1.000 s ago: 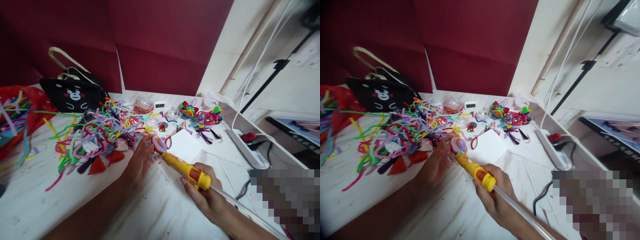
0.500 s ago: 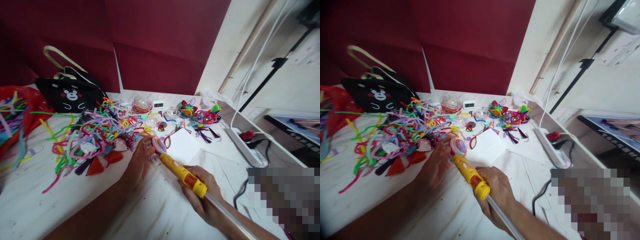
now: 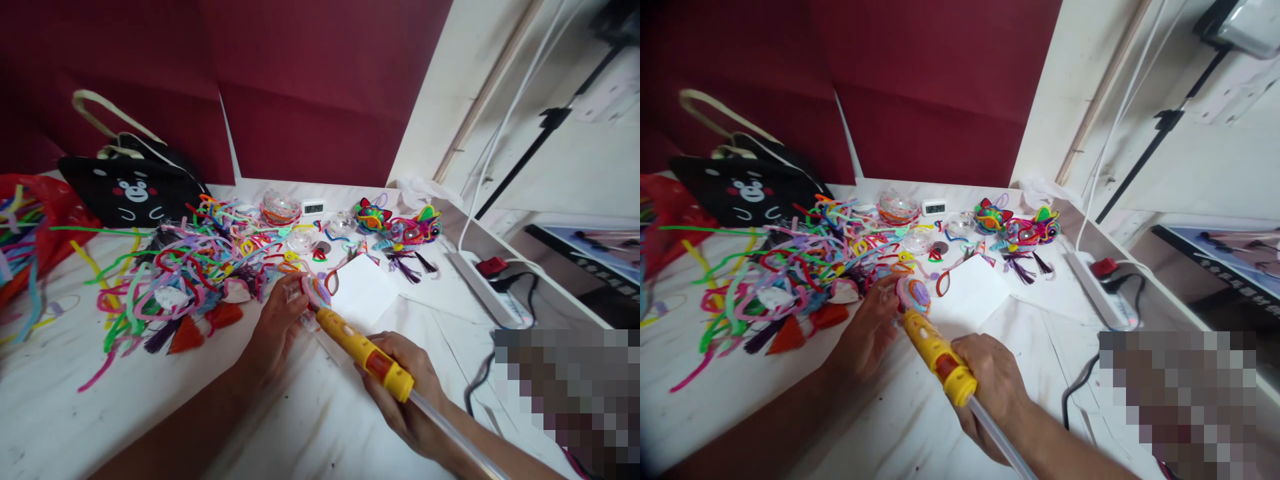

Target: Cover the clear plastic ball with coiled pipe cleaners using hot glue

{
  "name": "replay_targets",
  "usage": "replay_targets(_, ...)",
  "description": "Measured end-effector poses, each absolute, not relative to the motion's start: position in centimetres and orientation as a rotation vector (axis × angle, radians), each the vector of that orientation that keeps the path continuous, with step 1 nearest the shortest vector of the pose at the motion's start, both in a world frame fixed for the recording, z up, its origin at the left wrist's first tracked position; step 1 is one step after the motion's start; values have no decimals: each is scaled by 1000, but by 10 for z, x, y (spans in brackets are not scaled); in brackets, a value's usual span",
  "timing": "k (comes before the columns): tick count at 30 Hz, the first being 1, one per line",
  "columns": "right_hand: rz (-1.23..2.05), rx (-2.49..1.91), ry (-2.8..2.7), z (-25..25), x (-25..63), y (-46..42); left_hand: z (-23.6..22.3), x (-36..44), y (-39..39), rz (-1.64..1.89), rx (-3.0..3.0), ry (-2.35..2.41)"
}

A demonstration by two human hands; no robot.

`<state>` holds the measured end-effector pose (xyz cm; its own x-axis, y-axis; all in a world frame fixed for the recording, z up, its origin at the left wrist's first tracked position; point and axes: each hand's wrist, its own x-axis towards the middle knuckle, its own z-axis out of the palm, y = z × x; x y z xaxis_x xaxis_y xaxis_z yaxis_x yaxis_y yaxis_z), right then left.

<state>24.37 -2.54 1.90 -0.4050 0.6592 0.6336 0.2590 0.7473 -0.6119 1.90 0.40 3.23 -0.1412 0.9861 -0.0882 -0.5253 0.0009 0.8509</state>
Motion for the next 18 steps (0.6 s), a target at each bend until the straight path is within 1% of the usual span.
replay_targets(5, 594, -736, -1998, 23, 246, -27, 29, 16, 2, 1491, 715, 918)
replay_targets(18, 579, -752, -1988, 23, 248, -30, 37, 21, 6, 1533, 625, 976)
